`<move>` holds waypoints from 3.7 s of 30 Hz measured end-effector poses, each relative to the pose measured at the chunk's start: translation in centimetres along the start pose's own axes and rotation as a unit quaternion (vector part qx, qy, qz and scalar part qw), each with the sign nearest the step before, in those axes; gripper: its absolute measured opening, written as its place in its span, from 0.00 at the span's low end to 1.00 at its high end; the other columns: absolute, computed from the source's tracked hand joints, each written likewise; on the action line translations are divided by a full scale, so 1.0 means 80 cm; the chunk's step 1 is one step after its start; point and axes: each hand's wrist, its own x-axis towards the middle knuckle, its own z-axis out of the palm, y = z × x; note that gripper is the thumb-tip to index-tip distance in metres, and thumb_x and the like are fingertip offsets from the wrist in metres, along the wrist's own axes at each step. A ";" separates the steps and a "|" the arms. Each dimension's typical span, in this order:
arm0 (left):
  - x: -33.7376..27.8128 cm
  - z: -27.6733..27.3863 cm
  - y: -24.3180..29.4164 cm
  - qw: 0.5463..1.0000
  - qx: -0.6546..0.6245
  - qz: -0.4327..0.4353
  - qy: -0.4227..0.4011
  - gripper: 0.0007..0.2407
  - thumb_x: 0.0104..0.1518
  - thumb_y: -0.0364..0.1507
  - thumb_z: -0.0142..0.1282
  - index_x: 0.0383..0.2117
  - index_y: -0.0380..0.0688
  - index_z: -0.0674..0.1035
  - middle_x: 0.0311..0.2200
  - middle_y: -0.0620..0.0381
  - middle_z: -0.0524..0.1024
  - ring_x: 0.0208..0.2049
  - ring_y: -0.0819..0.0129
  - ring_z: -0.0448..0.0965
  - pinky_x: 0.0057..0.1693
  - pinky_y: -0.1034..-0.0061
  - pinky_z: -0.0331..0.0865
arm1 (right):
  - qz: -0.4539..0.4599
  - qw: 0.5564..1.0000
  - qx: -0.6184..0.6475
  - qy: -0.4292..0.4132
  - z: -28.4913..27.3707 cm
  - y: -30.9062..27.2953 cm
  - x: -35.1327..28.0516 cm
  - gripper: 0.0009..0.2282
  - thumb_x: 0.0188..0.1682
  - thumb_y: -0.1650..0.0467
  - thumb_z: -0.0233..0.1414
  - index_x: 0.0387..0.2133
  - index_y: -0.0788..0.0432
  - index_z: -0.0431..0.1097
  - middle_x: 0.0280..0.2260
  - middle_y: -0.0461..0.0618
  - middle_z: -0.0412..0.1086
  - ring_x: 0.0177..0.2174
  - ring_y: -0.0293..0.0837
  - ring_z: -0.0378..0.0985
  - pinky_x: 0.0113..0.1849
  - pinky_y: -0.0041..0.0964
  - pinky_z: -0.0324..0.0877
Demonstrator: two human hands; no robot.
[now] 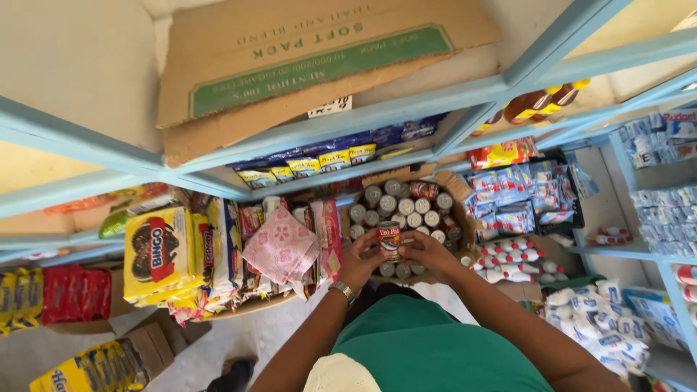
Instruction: Stocking canned sardines on a shelf in a grocery store.
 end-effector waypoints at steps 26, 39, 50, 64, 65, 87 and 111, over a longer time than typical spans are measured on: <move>-0.065 0.084 0.199 0.975 0.111 0.171 -0.087 0.32 0.50 0.20 0.65 0.66 0.43 0.68 0.56 0.50 0.77 0.54 0.64 0.78 0.58 0.69 0.74 | -0.241 0.968 -0.055 0.032 0.047 -0.154 -0.088 0.15 0.44 0.72 0.61 0.46 0.61 0.74 0.39 0.49 0.78 0.38 0.38 0.78 0.41 0.34 0.71; -0.096 0.128 0.270 0.969 0.063 0.217 -0.105 0.28 0.50 0.19 0.66 0.60 0.40 0.71 0.55 0.50 0.77 0.55 0.64 0.79 0.60 0.67 0.74 | -0.288 0.957 -0.021 0.009 0.065 -0.229 -0.135 0.15 0.44 0.72 0.61 0.45 0.63 0.72 0.38 0.50 0.78 0.38 0.40 0.80 0.42 0.37 0.74; -0.169 0.190 0.398 0.940 0.100 0.303 -0.120 0.25 0.52 0.20 0.65 0.59 0.37 0.72 0.53 0.50 0.78 0.54 0.65 0.78 0.60 0.69 0.74 | -0.383 0.921 -0.065 -0.034 0.108 -0.353 -0.201 0.13 0.46 0.73 0.59 0.43 0.65 0.73 0.39 0.51 0.79 0.40 0.40 0.81 0.45 0.38 0.74; -0.228 0.225 0.506 0.903 0.120 0.394 -0.119 0.26 0.52 0.21 0.64 0.60 0.38 0.71 0.53 0.52 0.78 0.55 0.65 0.78 0.57 0.69 0.77 | -0.439 0.888 -0.135 -0.032 0.171 -0.472 -0.273 0.15 0.45 0.72 0.59 0.46 0.63 0.72 0.42 0.53 0.79 0.43 0.42 0.81 0.47 0.41 0.75; -0.230 0.226 0.512 0.898 0.123 0.403 -0.127 0.26 0.52 0.21 0.64 0.60 0.38 0.71 0.53 0.50 0.78 0.55 0.65 0.78 0.58 0.69 0.77 | -0.441 0.885 -0.146 -0.025 0.177 -0.479 -0.282 0.15 0.44 0.72 0.60 0.46 0.64 0.72 0.42 0.53 0.79 0.43 0.43 0.82 0.47 0.41 0.76; -0.299 0.277 0.707 0.772 0.237 0.581 -0.102 0.24 0.54 0.21 0.64 0.59 0.38 0.71 0.53 0.51 0.78 0.56 0.65 0.79 0.56 0.70 0.78 | -0.585 0.779 -0.214 -0.076 0.252 -0.673 -0.351 0.16 0.44 0.72 0.61 0.45 0.63 0.72 0.41 0.50 0.78 0.43 0.40 0.81 0.47 0.40 0.77; -0.245 0.261 0.858 0.755 0.311 0.577 0.011 0.26 0.48 0.21 0.67 0.56 0.41 0.71 0.51 0.50 0.78 0.51 0.64 0.81 0.52 0.72 0.80 | -0.584 0.771 -0.245 -0.070 0.294 -0.815 -0.281 0.15 0.47 0.70 0.60 0.47 0.61 0.73 0.38 0.51 0.78 0.35 0.37 0.78 0.36 0.32 0.73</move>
